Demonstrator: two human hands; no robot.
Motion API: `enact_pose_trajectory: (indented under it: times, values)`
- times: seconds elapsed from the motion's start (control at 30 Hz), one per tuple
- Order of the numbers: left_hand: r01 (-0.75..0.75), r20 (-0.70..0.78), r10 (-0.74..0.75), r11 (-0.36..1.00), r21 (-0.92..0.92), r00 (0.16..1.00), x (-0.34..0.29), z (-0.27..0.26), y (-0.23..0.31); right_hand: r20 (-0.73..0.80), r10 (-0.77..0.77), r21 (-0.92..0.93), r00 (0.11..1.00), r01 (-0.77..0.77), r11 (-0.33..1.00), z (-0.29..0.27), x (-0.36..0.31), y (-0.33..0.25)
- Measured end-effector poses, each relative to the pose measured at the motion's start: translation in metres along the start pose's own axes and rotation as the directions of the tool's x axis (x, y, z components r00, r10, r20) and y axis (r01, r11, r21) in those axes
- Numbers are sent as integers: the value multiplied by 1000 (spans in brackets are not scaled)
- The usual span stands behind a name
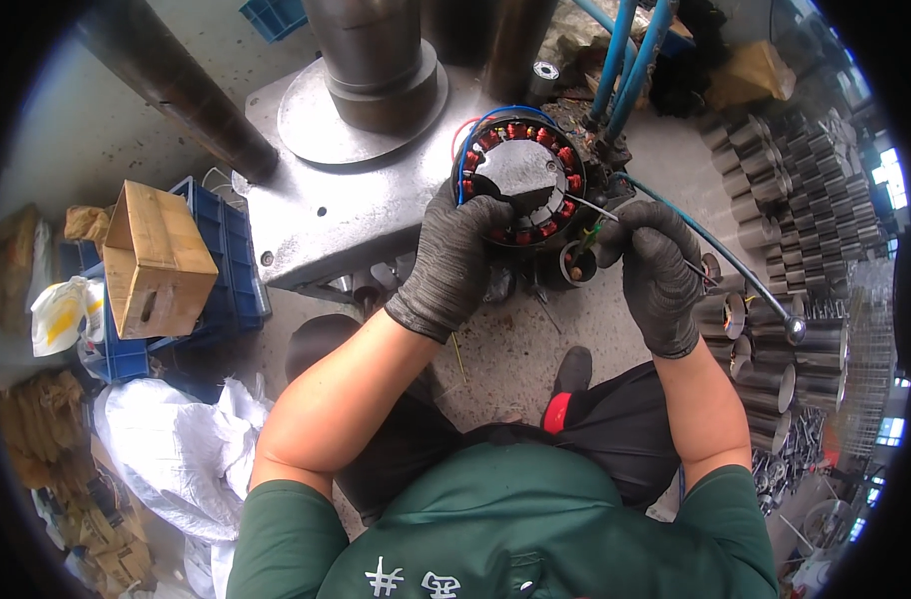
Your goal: The person organizes wires on a stator and uses a small tool to tuck them into the core before placing the stator into a hydraulic press. They then operate the press to seat a metal sleeve over the stator and finally place the completed assembly into a bin.
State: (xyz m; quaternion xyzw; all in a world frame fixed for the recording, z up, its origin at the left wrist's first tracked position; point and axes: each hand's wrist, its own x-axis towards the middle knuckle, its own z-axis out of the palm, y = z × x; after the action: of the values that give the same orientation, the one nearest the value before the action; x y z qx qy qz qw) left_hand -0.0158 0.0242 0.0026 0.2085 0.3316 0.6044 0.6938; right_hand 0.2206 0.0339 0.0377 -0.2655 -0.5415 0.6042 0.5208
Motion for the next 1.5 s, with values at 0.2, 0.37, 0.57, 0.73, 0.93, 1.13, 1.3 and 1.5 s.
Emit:
enact_pose_trajectory:
  times: [0.2,0.37,0.57,0.73,0.93,1.13,1.3,1.5]
  values:
    - [-3,13,4,999,-46,1000,-6,8,7,12,15,26,1000,-15,1000,-3,1,2]
    - [-47,35,50,997,-68,998,-5,10,8,16,69,93,997,-70,993,-7,2,4]
    - [18,71,-11,995,-96,997,-8,11,6,43,151,206,988,-156,966,-5,3,8]
    - [-23,54,16,992,123,998,-2,-1,-7,55,178,165,982,-185,969,-9,-1,8]
    - [-122,41,122,993,-2,992,-5,18,3,18,-20,-36,1000,21,999,-10,-2,-14]
    - [-94,27,92,990,103,995,-8,11,8,12,-31,-49,999,32,998,-4,0,-8]
    - [-91,8,90,990,107,996,-8,11,5,3,-34,-70,999,34,997,-5,-1,-4]
    - [-95,44,95,995,13,995,-7,16,8,36,27,19,999,-28,999,-9,-1,-3]
